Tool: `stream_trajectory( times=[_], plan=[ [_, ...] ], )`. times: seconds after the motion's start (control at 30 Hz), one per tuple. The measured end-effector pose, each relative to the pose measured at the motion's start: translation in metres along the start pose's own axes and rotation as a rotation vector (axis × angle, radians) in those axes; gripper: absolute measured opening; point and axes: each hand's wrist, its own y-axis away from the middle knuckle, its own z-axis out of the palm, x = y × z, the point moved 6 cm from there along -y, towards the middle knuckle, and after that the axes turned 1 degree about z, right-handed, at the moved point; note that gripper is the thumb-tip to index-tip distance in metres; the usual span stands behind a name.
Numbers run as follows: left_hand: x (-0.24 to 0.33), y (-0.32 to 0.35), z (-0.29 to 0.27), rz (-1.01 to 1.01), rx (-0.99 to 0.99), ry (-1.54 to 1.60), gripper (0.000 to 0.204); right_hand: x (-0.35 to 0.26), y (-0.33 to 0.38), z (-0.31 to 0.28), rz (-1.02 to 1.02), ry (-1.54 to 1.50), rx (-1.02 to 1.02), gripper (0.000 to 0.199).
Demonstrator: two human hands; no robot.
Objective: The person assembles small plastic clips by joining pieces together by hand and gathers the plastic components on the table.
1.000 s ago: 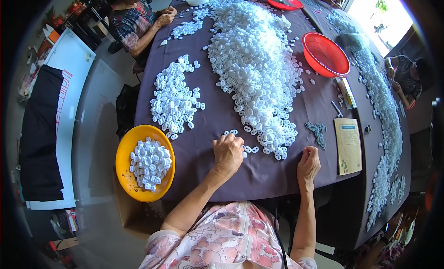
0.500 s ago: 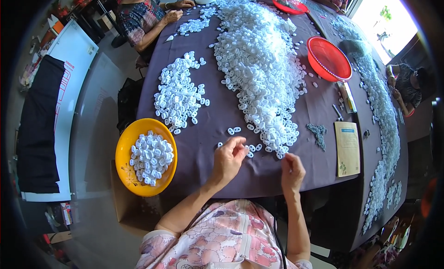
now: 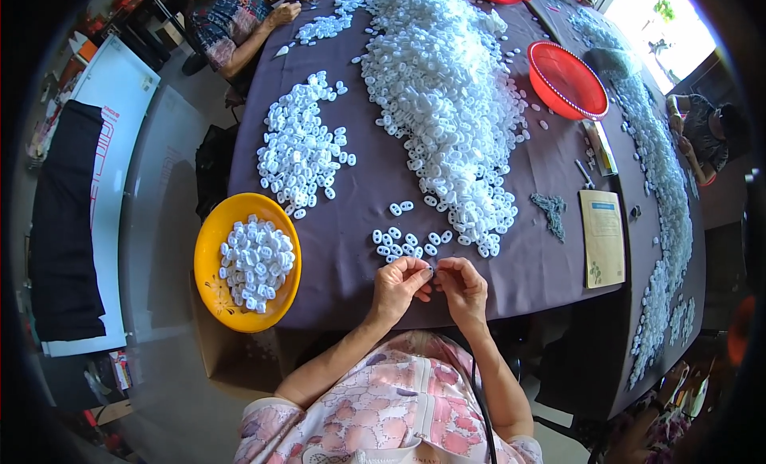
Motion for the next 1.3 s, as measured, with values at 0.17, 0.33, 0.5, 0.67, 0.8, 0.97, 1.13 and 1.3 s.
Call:
stream_trajectory(
  times=[0.17, 0.33, 0.5, 0.67, 0.8, 0.97, 1.13, 1.3],
  plan=[
    [0.004, 0.001, 0.005, 0.022, 0.017, -0.034, 0.009, 0.005, 0.003, -0.001, 0.038, -0.035, 0.0, 0.014],
    [0.005, 0.0, 0.005, 0.029, 0.004, -0.054, 0.009, 0.007, 0.002, -0.001, -0.008, -0.029, -0.028, 0.013],
    [0.008, 0.0, 0.004, 0.047, 0.0, -0.106, 0.009, 0.006, 0.0, -0.001, -0.064, 0.034, -0.033, 0.013],
    [0.009, 0.007, 0.003, 0.078, 0.014, -0.234, 0.006, -0.003, 0.002, 0.002, -0.158, 0.265, -0.093, 0.012],
    [0.008, 0.014, 0.002, 0.058, 0.039, -0.231, 0.005, -0.001, 0.002, 0.001, -0.015, 0.186, -0.167, 0.012],
    [0.003, 0.015, 0.0, 0.056, 0.033, -0.14, 0.007, 0.004, 0.004, 0.001, 0.023, 0.12, -0.159, 0.012],
    [0.001, 0.012, -0.007, -0.019, 0.07, 0.066, 0.011, -0.001, 0.001, 0.002, -0.001, 0.119, -0.11, 0.017],
    [0.0, 0.01, -0.007, -0.021, 0.061, 0.099, 0.01, 0.005, -0.001, 0.002, 0.059, 0.089, -0.092, 0.013]
  ],
)
